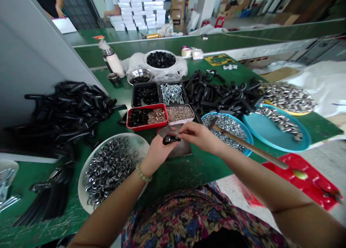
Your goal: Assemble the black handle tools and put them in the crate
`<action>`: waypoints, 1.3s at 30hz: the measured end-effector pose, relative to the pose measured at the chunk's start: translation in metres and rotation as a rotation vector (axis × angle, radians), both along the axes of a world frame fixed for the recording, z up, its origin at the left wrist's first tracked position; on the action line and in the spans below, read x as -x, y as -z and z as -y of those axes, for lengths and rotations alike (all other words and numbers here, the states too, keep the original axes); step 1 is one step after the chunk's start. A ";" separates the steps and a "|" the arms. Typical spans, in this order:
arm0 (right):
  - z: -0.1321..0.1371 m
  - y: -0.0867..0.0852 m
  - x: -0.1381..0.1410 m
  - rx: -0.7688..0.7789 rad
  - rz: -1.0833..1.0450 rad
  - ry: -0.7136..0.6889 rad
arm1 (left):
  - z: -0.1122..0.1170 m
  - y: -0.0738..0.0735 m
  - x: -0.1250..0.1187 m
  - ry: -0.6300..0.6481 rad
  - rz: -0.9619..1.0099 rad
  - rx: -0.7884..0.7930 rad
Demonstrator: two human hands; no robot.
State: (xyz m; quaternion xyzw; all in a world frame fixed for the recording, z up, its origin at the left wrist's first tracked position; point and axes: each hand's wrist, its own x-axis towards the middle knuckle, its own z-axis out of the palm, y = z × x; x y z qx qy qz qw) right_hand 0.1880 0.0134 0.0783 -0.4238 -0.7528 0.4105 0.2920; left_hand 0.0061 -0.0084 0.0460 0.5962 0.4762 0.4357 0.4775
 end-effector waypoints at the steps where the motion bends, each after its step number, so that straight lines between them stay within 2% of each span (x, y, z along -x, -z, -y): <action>1: 0.001 -0.004 0.001 -0.118 0.068 -0.055 | -0.003 0.000 0.000 0.032 -0.028 0.035; 3: -0.005 -0.011 0.000 -0.261 0.167 -0.160 | -0.011 -0.003 -0.001 0.120 -0.051 0.122; 4: -0.014 -0.012 -0.004 -0.272 0.213 -0.142 | -0.014 -0.004 -0.002 0.152 -0.017 0.175; 5: -0.026 -0.011 -0.009 -0.249 0.277 -0.044 | -0.017 -0.006 -0.002 0.167 0.047 0.231; 6: -0.041 -0.007 -0.017 -0.204 0.354 0.113 | -0.019 -0.008 -0.002 0.163 0.120 0.286; 8: -0.074 0.004 -0.034 -0.079 0.515 0.494 | -0.021 -0.013 0.000 0.108 0.222 0.367; 9: -0.090 0.011 -0.042 -0.036 0.551 0.583 | -0.022 -0.014 0.001 0.085 0.227 0.380; 10: -0.105 0.018 -0.047 0.002 0.571 0.635 | -0.022 -0.016 0.003 0.077 0.201 0.370; 13: -0.133 0.037 -0.052 0.053 0.539 0.644 | -0.023 -0.016 0.009 0.130 0.027 0.233; 17: -0.142 0.048 -0.048 0.069 0.427 0.663 | -0.023 -0.018 0.016 0.170 -0.303 -0.043; 19: -0.139 0.048 -0.054 0.058 0.349 0.678 | -0.020 -0.021 0.018 0.142 -0.434 -0.171; 22: -0.122 0.045 -0.068 0.016 0.168 0.729 | -0.013 -0.022 0.017 0.104 -0.484 -0.273; 25: -0.085 0.040 -0.069 -0.012 -0.341 0.744 | -0.008 -0.020 0.013 0.103 -0.429 -0.238; 27: -0.052 0.034 -0.058 0.076 -0.596 0.619 | -0.005 -0.019 0.009 0.131 -0.390 -0.178; 30: -0.008 0.027 -0.030 0.312 -0.561 0.376 | -0.001 -0.019 0.004 0.163 -0.353 -0.115; 32: 0.010 0.023 -0.013 0.421 -0.489 0.295 | 0.002 -0.020 0.002 0.167 -0.342 -0.112; 36: 0.023 0.017 0.006 0.511 -0.407 0.253 | 0.006 -0.021 0.004 0.153 -0.360 -0.145; 39: 0.025 0.012 0.009 0.484 -0.337 0.284 | 0.007 -0.021 0.007 0.133 -0.389 -0.150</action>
